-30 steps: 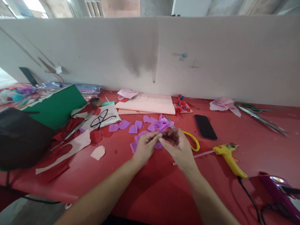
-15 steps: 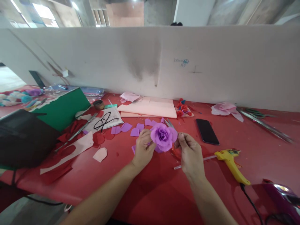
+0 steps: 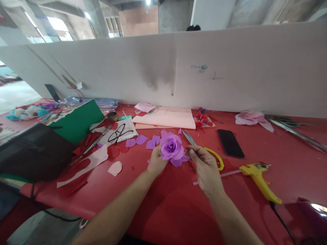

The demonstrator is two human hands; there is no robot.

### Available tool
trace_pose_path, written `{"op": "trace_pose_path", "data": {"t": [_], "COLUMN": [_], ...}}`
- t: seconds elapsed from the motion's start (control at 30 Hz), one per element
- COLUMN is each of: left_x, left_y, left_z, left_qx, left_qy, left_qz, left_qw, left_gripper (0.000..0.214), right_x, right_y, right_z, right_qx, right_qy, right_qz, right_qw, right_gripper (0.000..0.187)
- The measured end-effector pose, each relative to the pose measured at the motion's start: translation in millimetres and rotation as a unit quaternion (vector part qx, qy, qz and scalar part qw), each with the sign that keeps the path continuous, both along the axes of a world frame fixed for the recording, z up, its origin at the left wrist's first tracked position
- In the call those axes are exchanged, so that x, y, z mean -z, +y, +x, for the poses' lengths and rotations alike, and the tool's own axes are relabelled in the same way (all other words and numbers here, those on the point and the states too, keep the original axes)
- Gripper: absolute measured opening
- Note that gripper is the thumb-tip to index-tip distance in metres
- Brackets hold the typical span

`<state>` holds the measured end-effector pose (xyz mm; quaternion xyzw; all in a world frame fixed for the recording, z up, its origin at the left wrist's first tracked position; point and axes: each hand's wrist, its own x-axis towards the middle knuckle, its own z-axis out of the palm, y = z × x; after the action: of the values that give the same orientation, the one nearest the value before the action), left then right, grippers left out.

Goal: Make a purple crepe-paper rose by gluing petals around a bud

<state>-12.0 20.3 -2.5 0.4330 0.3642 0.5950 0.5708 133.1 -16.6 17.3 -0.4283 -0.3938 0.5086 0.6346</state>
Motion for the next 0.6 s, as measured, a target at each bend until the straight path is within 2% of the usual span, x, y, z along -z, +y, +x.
{"op": "trace_pose_path", "data": {"t": [0.13, 0.23, 0.3, 0.47, 0.6], "left_x": [-7.3, -8.5, -7.5, -4.1, -7.0], "left_y": [-4, -6, -6, -6, -7], "left_z": [2, 1, 1, 4, 1], "left_qx": [0.063, 0.131, 0.158, 0.170, 0.168], "left_qy": [-0.063, -0.156, -0.181, -0.199, -0.207], "left_qz": [-0.047, -0.112, -0.143, -0.156, -0.172], "left_qw": [0.995, 0.972, 0.960, 0.953, 0.948], "left_gripper": [0.018, 0.022, 0.022, 0.016, 0.015], "right_x": [3.9, 5.7, 6.5, 5.3, 4.5], "right_y": [2, 2, 1, 0, 0], "right_z": [0, -3, -5, -10, -10], "right_qx": [0.019, 0.029, 0.031, 0.000, -0.067], "right_qy": [-0.018, -0.028, -0.033, -0.044, -0.171], "right_qz": [-0.018, -0.031, -0.032, -0.028, 0.009], "right_qw": [0.999, 0.999, 0.998, 0.999, 0.983], "right_gripper": [0.019, 0.024, 0.024, 0.026, 0.030]}}
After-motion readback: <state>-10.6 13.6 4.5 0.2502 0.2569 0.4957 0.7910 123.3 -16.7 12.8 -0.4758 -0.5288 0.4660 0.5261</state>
